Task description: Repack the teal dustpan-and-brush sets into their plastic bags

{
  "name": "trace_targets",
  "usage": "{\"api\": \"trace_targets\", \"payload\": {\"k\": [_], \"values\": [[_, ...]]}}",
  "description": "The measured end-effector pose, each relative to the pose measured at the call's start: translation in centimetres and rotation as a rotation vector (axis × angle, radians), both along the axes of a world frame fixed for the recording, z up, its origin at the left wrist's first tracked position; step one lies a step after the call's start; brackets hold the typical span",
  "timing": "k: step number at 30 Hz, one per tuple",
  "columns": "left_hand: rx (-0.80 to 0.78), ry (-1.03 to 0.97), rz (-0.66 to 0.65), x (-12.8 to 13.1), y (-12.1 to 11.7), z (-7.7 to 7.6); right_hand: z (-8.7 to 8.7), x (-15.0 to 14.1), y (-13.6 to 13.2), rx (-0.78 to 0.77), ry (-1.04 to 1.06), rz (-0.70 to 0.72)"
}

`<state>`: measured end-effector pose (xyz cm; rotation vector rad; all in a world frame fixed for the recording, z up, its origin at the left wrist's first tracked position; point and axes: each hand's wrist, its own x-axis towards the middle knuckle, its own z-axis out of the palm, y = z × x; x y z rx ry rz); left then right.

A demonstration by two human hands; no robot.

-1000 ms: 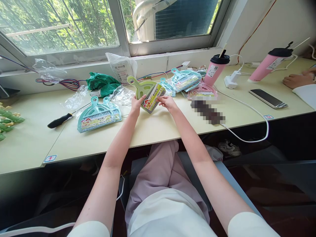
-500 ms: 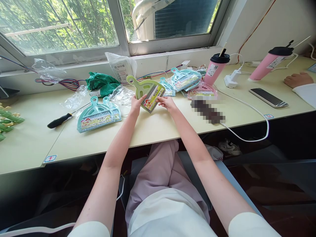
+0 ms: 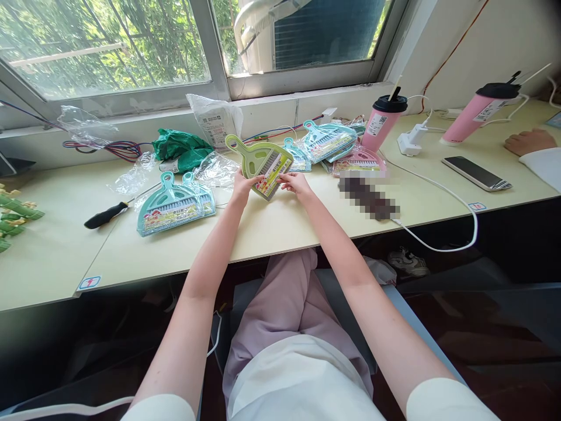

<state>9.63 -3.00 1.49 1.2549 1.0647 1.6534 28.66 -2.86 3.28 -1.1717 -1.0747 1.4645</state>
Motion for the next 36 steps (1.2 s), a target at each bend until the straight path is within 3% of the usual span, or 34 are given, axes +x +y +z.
{"api": "trace_targets", "payload": {"k": [9, 17, 20, 23, 27, 30, 36], "values": [[0.012, 0.015, -0.012, 0.0, 0.0, -0.1, -1.0, 0.0, 0.9, 0.141, -0.308, -0.087], [-0.007, 0.008, -0.005, -0.1, 0.1, -0.2, -0.5, 0.2, 0.6, 0.141, -0.557, -0.154], [-0.007, -0.003, 0.001, -0.2, 0.2, -0.4, -0.7, 0.2, 0.8, 0.177, -0.48, -0.247], [0.004, -0.004, 0.008, -0.2, 0.3, -0.4, -0.8, 0.2, 1.1, 0.136, -0.245, -0.266], [0.005, -0.027, 0.023, -0.1, 0.3, -0.3, -0.9, -0.2, 0.9, 0.036, 0.086, -0.063], [0.0, -0.041, 0.021, 0.0, 0.0, -0.1, -0.9, -0.6, 0.5, 0.027, 0.173, 0.083], [-0.021, -0.044, -0.002, 0.1, -0.4, 0.2, -0.7, -0.7, 0.2, -0.017, 0.169, 0.083]]}}
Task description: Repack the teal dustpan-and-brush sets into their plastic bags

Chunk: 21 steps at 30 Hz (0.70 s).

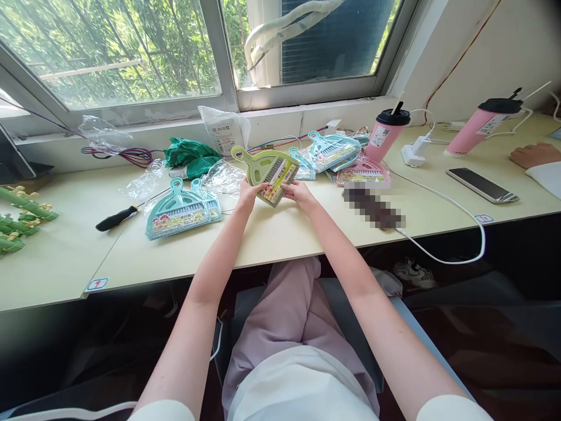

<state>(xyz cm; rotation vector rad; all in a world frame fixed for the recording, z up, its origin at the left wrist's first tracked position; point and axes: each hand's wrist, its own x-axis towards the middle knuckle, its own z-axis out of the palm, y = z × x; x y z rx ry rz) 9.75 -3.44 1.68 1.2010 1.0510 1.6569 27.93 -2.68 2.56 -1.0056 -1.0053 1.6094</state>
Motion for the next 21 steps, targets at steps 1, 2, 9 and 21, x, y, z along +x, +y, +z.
{"api": "trace_targets", "payload": {"k": [1, 2, 9, 21], "values": [[-0.001, 0.003, -0.003, 0.01, 0.01, 0.02, 0.05, 0.05, 0.02, -0.001, 0.001, -0.007], [0.001, 0.008, -0.006, 0.02, 0.02, 0.05, 0.1, 0.1, 0.03, -0.004, 0.0, -0.014], [0.017, 0.059, -0.033, 0.18, -0.28, 0.47, 0.35, 0.19, -0.13, -0.031, 0.015, -0.035], [0.018, 0.063, -0.047, 0.34, -0.63, 0.76, -0.33, 0.19, 0.29, -0.005, 0.032, -0.037]]}}
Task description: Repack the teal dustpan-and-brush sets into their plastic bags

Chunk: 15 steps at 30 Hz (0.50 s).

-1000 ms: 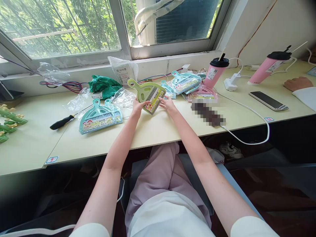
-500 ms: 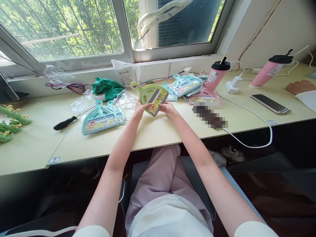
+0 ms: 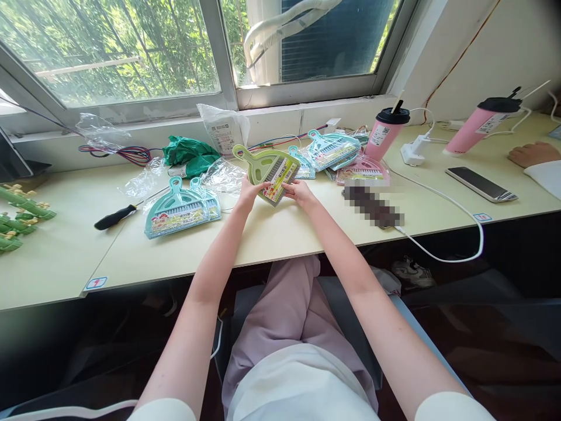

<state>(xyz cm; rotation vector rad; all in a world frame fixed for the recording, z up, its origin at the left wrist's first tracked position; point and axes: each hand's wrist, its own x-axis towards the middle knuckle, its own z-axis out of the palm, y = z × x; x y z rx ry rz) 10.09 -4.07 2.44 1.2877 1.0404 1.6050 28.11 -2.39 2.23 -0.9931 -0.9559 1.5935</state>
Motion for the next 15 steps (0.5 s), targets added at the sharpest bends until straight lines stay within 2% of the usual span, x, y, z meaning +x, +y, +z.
{"api": "trace_targets", "payload": {"k": [15], "values": [[-0.008, -0.035, -0.027, -0.22, 0.53, -0.41, 0.03, -0.14, 0.09, 0.011, 0.011, -0.006]]}}
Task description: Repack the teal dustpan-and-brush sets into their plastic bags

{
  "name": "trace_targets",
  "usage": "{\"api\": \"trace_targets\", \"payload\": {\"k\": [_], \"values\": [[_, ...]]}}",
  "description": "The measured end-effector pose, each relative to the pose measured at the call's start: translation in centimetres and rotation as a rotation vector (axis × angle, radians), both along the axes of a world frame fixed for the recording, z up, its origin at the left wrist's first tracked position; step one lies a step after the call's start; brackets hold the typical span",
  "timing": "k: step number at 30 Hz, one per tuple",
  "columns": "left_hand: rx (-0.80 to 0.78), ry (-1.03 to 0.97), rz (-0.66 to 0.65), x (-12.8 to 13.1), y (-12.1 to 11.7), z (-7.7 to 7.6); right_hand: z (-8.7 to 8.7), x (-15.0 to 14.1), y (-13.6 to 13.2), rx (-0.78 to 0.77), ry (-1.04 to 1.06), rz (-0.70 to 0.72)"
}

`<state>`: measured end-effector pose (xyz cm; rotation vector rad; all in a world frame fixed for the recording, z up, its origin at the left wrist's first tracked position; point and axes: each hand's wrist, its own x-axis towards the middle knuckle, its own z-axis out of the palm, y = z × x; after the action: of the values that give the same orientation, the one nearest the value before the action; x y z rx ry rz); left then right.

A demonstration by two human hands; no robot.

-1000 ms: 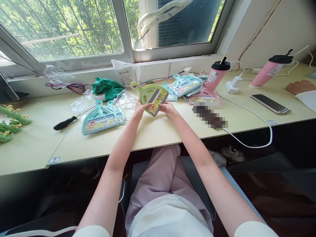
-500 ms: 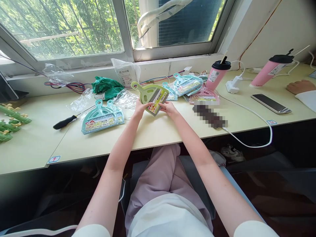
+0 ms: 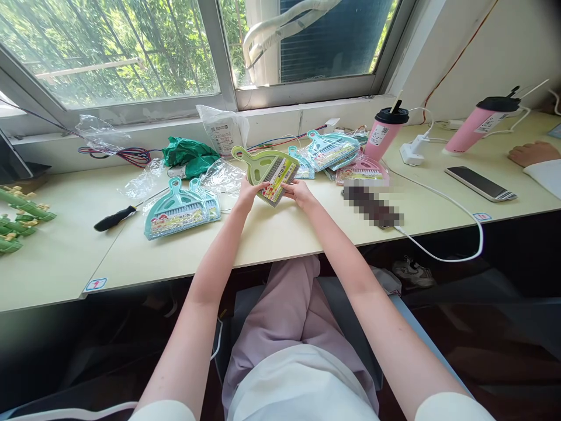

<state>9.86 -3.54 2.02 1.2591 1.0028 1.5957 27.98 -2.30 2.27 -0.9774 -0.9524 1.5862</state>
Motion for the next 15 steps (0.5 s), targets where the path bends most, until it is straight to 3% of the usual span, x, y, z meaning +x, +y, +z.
{"api": "trace_targets", "payload": {"k": [15], "values": [[-0.013, 0.022, 0.006, -0.1, -0.2, 0.25, -0.38, 0.14, 0.25, 0.015, 0.004, 0.036]]}}
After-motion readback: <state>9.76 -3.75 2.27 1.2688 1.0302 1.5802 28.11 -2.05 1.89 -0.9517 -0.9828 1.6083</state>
